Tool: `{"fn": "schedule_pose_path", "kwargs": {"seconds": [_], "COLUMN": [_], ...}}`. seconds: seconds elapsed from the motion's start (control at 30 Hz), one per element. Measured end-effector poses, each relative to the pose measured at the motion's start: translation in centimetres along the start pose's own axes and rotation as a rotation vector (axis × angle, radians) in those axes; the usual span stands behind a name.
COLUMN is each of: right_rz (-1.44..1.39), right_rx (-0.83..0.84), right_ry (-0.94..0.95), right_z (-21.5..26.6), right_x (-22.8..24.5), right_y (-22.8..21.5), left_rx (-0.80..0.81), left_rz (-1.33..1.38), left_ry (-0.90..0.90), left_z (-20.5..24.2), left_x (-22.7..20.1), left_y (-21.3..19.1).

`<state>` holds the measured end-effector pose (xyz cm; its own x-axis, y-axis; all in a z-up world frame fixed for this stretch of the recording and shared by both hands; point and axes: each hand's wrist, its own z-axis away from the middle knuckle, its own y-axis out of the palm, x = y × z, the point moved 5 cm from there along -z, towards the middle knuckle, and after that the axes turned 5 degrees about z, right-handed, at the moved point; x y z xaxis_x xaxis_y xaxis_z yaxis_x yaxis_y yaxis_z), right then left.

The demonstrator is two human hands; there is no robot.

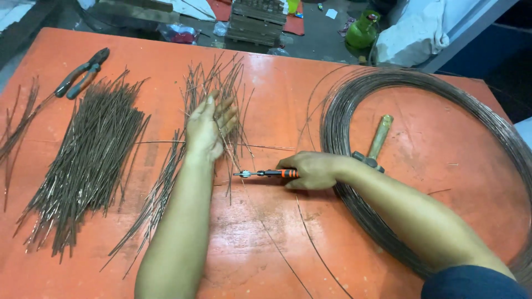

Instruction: Cutting individual metal wires from a large coil using wire cutters and organizing them into bundles on a workbench.

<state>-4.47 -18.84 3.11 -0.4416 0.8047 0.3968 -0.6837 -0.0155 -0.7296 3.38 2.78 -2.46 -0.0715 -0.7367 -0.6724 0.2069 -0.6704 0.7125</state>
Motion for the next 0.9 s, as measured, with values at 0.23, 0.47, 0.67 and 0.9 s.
{"fn": "schedule_pose_path", "kwargs": {"seconds": [0.23,0.47,0.67,0.9], "right_rz": [0.004,-0.064,-0.076,-0.14], "right_rx": [-0.055,-0.193,-0.212,-0.206], "right_ry": [0.073,0.189,0.217,0.194], "right_z": [0.7,-0.8,-0.6,-0.6], "right_x": [0.0,-5.1,-4.9,-4.9], "right_y": [-1.1,-2.6,-3.1,-3.2], "left_rx": [-0.068,0.015,0.026,0.026], "left_rz": [-0.099,-0.222,-0.098,-0.108], "left_ry": [0.073,-0.28,-0.367,-0.325], "left_z": [0.1,8.2,11.0,11.2], "left_x": [-2.4,4.5,8.7,8.6], "left_y": [-2.5,-1.0,0.0,0.5]}}
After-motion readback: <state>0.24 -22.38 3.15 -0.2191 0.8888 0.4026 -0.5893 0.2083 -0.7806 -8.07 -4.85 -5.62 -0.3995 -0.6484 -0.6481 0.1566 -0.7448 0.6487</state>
